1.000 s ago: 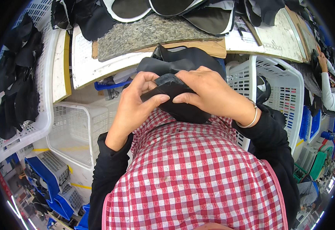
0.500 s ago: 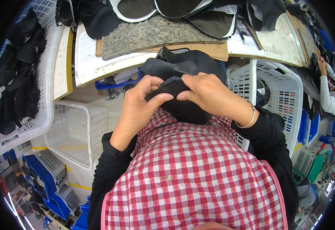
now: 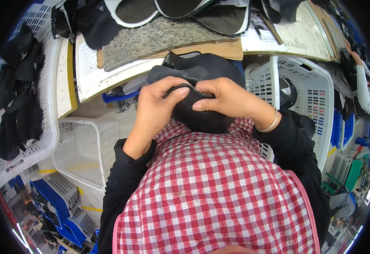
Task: The person repeatedly picks black shoe upper parts from a white basket, places them on a work surface, and marks them with a pen. After marking, the parts are returned to the basket. The process is repeated for multiple parts throughout the clip.
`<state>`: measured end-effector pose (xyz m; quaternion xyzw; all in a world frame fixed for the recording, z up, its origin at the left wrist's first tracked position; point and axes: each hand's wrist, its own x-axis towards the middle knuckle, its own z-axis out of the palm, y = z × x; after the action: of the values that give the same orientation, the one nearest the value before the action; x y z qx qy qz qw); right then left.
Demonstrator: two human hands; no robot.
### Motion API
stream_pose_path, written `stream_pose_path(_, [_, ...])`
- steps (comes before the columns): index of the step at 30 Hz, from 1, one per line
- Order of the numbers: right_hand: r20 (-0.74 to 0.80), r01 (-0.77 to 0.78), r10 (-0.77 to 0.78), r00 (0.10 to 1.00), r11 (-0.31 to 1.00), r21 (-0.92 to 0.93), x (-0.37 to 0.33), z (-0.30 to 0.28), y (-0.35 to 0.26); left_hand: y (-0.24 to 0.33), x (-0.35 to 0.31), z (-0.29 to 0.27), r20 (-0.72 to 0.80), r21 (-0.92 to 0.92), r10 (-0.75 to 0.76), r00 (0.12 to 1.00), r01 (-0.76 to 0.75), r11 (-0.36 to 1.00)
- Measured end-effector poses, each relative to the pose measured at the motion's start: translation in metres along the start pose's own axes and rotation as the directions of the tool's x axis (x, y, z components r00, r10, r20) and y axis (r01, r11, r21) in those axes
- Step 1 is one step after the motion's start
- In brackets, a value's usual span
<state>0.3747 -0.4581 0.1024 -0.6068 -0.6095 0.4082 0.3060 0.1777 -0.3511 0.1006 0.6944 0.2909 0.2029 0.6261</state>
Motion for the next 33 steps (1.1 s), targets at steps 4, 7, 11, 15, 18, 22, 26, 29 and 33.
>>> stream_pose_path(4, [0.02, -0.08, 0.079, 0.997, 0.994, 0.077, -0.008, -0.003, 0.008, -0.005, -0.003, -0.004, 0.012, -0.158, -0.071, 0.997, 0.072, 0.985])
stream_pose_path(7, [-0.08, -0.084, 0.081, 0.993, 0.996, -0.033, -0.015, 0.003, 0.012, -0.006, -0.005, -0.005, -0.009, -0.153, -0.081, 0.997, 0.078, 0.985])
stream_pose_path(11, [-0.099, -0.026, 0.03, 0.995, 0.999, 0.045, -0.021, 0.006, 0.018, -0.006, -0.008, -0.007, 0.024, -0.11, -0.114, 0.993, 0.116, 0.987])
stream_pose_path(15, [-0.082, -0.074, 0.079, 0.993, 0.995, 0.068, -0.024, 0.0, 0.019, -0.005, -0.012, -0.011, 0.056, 0.0, -0.107, 0.993, 0.107, 0.994])
stream_pose_path(18, [-0.1, -0.1, 0.091, 0.991, 0.991, -0.092, -0.025, -0.005, 0.012, 0.001, -0.017, -0.009, 0.018, 0.172, -0.057, 0.998, 0.053, 0.984])
stream_pose_path(22, [-0.035, -0.063, 0.065, 0.997, 0.997, 0.054, -0.013, -0.009, 0.01, 0.01, -0.019, -0.002, 0.04, 0.1, -0.062, 0.997, 0.058, 0.993])
stream_pose_path(26, [-0.123, 0.176, -0.15, 0.981, 0.955, 0.24, 0.004, 0.003, 0.015, -0.005, -0.022, 0.005, -0.061, 0.149, 0.134, 0.989, -0.123, 0.981])
stream_pose_path(29, [-0.137, -0.091, 0.105, 0.985, 0.99, 0.11, 0.009, 0.014, 0.007, -0.028, -0.027, 0.002, -0.038, 0.448, 0.253, 0.967, -0.21, 0.869])
stream_pose_path(33, [-0.199, 0.001, -0.071, 0.977, 0.943, -0.334, -0.004, -0.001, -0.022, -0.022, -0.019, -0.033, -0.066, 0.239, 0.146, 0.987, -0.126, 0.963])
